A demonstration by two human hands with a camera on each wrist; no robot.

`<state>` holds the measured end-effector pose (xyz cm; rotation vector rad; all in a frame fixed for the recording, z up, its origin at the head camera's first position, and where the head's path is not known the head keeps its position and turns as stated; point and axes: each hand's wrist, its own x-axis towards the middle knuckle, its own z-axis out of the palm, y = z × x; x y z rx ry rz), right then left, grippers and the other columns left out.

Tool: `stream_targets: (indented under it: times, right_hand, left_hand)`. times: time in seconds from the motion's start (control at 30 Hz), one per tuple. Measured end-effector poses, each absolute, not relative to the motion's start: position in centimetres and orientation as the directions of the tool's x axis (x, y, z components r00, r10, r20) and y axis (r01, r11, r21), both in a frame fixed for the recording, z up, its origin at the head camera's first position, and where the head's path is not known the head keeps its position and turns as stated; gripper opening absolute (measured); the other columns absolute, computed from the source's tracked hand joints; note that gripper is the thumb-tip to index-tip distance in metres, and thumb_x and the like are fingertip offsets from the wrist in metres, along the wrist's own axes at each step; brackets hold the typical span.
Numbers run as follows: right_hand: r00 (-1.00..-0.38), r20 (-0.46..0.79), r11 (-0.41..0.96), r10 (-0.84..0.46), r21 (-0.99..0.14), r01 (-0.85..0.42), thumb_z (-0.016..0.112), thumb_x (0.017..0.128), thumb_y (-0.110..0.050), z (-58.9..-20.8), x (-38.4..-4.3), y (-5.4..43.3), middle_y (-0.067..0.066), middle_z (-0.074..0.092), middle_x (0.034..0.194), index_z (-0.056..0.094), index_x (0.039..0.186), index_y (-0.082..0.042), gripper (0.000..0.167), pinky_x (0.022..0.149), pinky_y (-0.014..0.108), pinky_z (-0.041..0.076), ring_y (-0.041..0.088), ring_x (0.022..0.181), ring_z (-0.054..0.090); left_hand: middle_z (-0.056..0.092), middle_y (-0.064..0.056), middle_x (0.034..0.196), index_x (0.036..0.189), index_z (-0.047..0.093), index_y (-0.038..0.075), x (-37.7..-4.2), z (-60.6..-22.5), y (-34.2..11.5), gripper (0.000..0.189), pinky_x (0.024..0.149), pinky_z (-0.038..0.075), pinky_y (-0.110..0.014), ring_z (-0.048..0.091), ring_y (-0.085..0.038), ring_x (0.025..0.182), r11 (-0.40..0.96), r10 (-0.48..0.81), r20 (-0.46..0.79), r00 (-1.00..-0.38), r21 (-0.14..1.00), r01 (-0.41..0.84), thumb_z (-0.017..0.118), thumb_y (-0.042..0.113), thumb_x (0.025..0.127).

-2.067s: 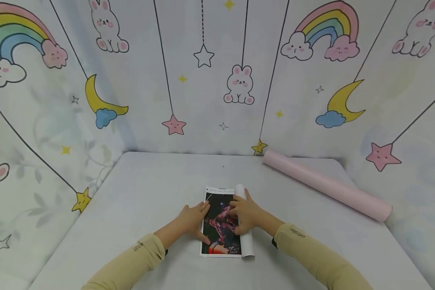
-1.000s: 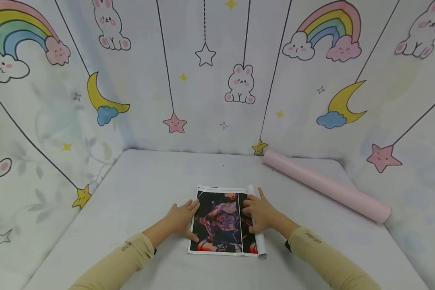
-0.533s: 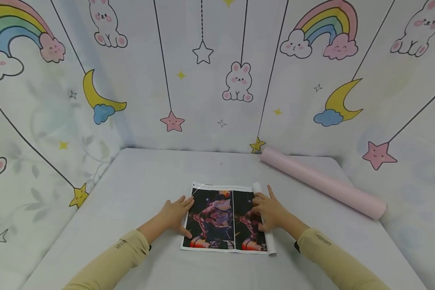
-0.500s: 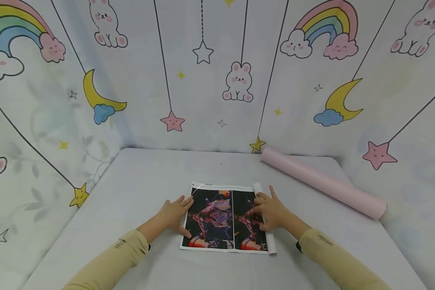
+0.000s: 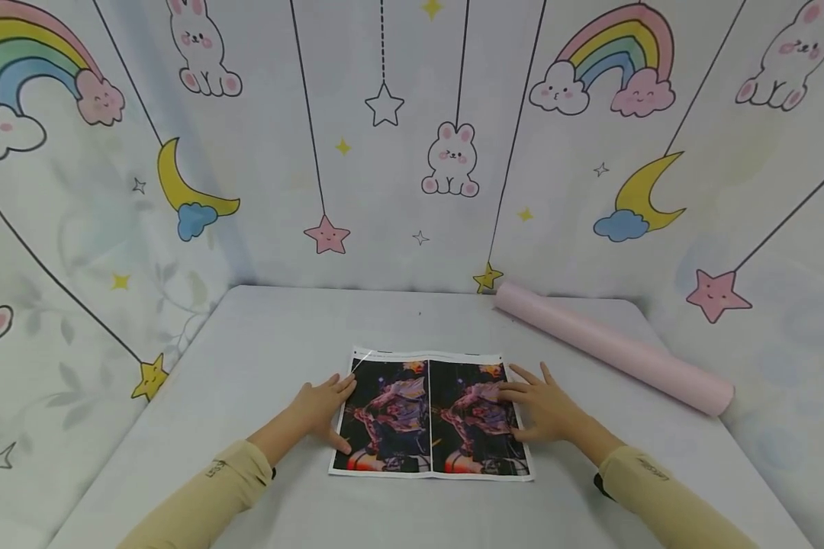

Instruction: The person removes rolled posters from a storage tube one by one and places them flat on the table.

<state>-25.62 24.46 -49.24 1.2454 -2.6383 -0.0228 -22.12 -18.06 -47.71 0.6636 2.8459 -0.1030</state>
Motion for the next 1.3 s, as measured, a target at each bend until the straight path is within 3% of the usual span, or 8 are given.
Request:
stream_targets:
  times: [0.13,0.23,0.73,1.3]
  right_hand:
    - [-0.685,0.117,0.694,-0.719,0.088,-0.714,0.054,0.074,-0.068,-49.6,-25.4,25.7,0.003,0.046,0.137,0.051,0.132,-0.025,0.073,0.093,0.07,0.014,0.036,0.132,0.026]
    - [-0.698,0.077,0.702,-0.712,0.054,-0.71,0.048,0.074,-0.074,-49.6,-25.2,26.1,0.005,0.04,0.141,0.046,0.136,-0.024,0.079,0.093,0.071,0.013,0.037,0.132,0.025]
    - [-0.679,0.056,0.68,-0.732,0.014,-0.733,0.046,0.075,-0.072,-50.7,-25.2,27.1,0.009,0.033,0.144,0.038,0.14,-0.021,0.083,0.088,0.072,0.016,0.041,0.129,0.027]
    - [-0.718,-0.054,0.719,-0.694,-0.005,-0.695,0.045,0.073,-0.074,-49.3,-24.9,26.3,0.01,0.031,0.146,0.037,0.141,-0.019,0.087,0.091,0.073,0.012,0.041,0.132,0.021]
  left_hand:
    - [0.027,-0.006,0.148,0.141,0.033,0.006,-22.3,-47.8,-18.2,0.118,0.086,0.037,-0.059,0.027,-0.029,0.133,0.897,0.431,-0.213,-0.877,-0.002,0.442,0.071,0.071,0.05]
    - [0.027,-0.006,0.148,0.141,0.033,0.006,-22.3,-48.0,-18.1,0.119,0.086,0.038,-0.058,0.028,-0.028,0.133,0.9,0.426,-0.218,-0.878,0.002,0.436,0.071,0.071,0.049]
    - [0.027,-0.008,0.148,0.14,0.033,0.003,-22.1,-48.2,-17.7,0.117,0.086,0.036,-0.061,0.03,-0.031,0.132,0.914,0.402,-0.222,-0.888,0.044,0.403,0.079,0.061,0.049]
    - [0.031,-0.007,0.146,0.139,0.037,0.004,-22.2,-47.4,-16.9,0.119,0.089,0.036,-0.056,0.03,-0.029,0.132,0.91,0.361,-0.252,-0.898,-0.114,0.398,0.075,0.068,0.045]
